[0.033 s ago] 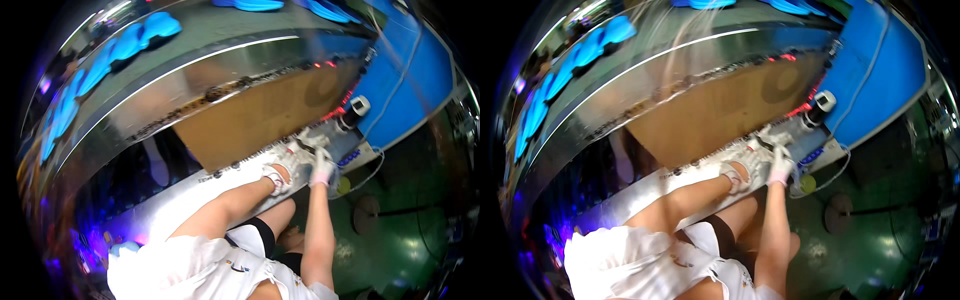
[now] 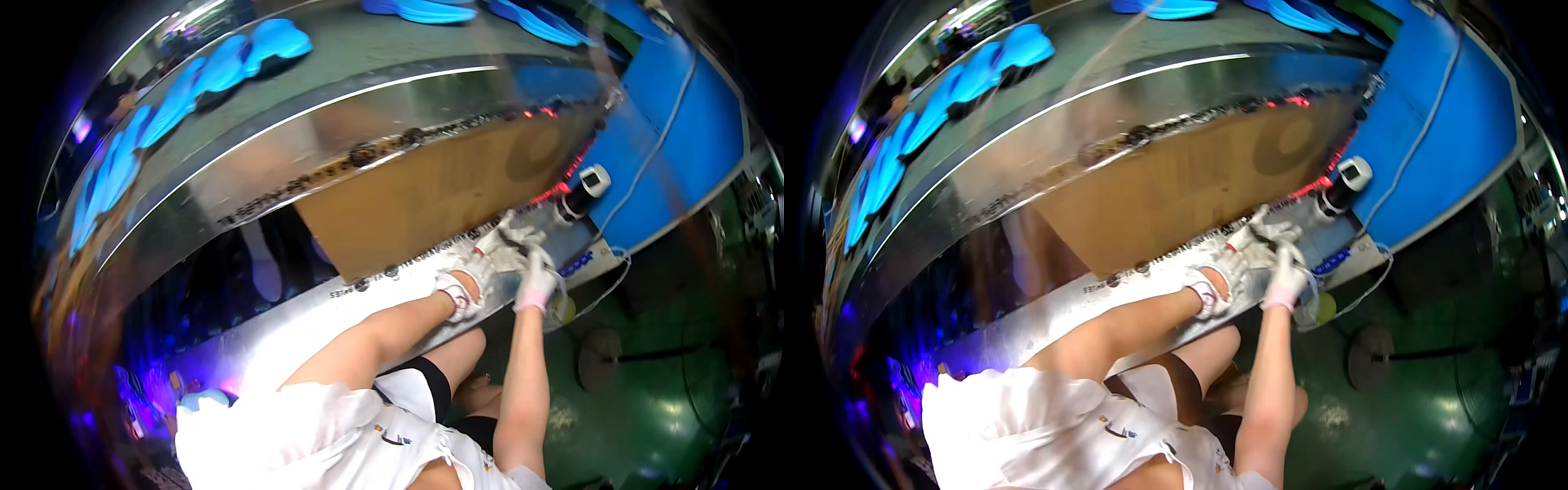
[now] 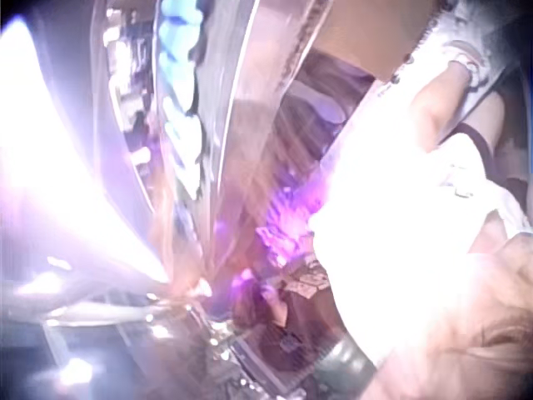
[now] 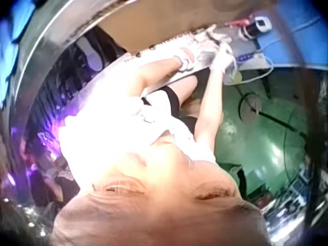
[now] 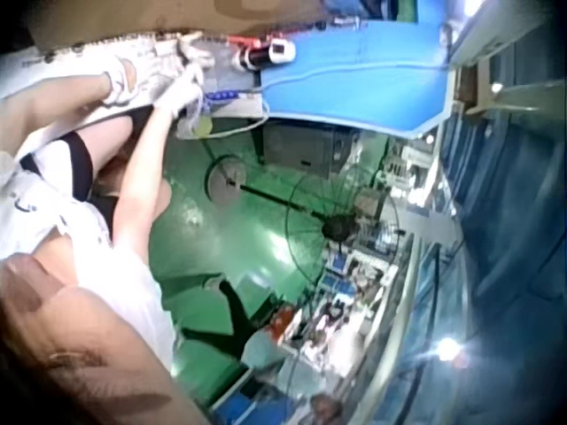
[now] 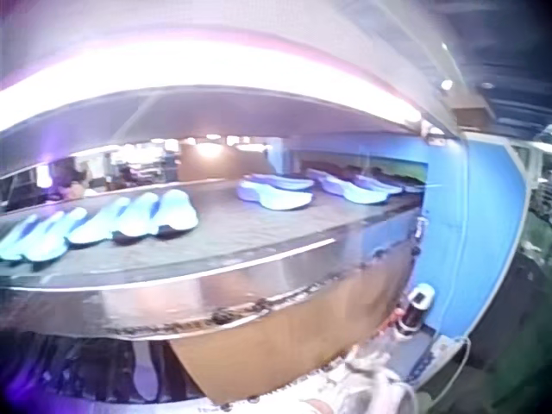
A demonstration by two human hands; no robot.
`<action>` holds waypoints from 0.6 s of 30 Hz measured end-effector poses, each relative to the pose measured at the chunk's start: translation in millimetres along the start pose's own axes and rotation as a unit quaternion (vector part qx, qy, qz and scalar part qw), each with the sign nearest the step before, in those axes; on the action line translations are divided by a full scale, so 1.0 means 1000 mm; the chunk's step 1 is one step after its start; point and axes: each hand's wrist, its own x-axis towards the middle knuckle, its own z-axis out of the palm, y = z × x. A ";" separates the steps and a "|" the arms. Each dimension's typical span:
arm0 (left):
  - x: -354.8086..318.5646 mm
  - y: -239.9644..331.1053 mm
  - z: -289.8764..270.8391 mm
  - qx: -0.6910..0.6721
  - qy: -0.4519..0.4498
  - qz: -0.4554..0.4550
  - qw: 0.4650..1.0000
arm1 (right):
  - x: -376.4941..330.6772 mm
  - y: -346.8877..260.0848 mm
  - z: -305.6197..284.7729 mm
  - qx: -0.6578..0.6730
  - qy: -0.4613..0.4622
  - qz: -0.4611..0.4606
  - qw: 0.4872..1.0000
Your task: The person reaches for blue shoe soles from an overhead shelf, applies liquid to the bottom surface using a brush, and places them onto a conveyor belt one by one.
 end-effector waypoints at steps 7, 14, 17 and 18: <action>-0.021 0.031 -0.050 -0.160 -0.040 -0.061 0.984 | -0.040 -0.093 -0.050 0.359 -0.040 -0.074 0.930; -0.097 0.016 -0.297 0.030 0.340 0.183 0.922 | -0.048 -0.063 -0.094 0.444 -0.036 -0.050 0.894; -0.136 -0.025 -0.394 0.193 0.446 -0.017 0.874 | -0.070 -0.054 -0.073 0.442 -0.061 0.027 0.895; -0.135 -0.042 -0.417 0.218 0.330 -0.185 0.900 | -0.083 -0.070 -0.059 0.409 -0.013 0.052 0.911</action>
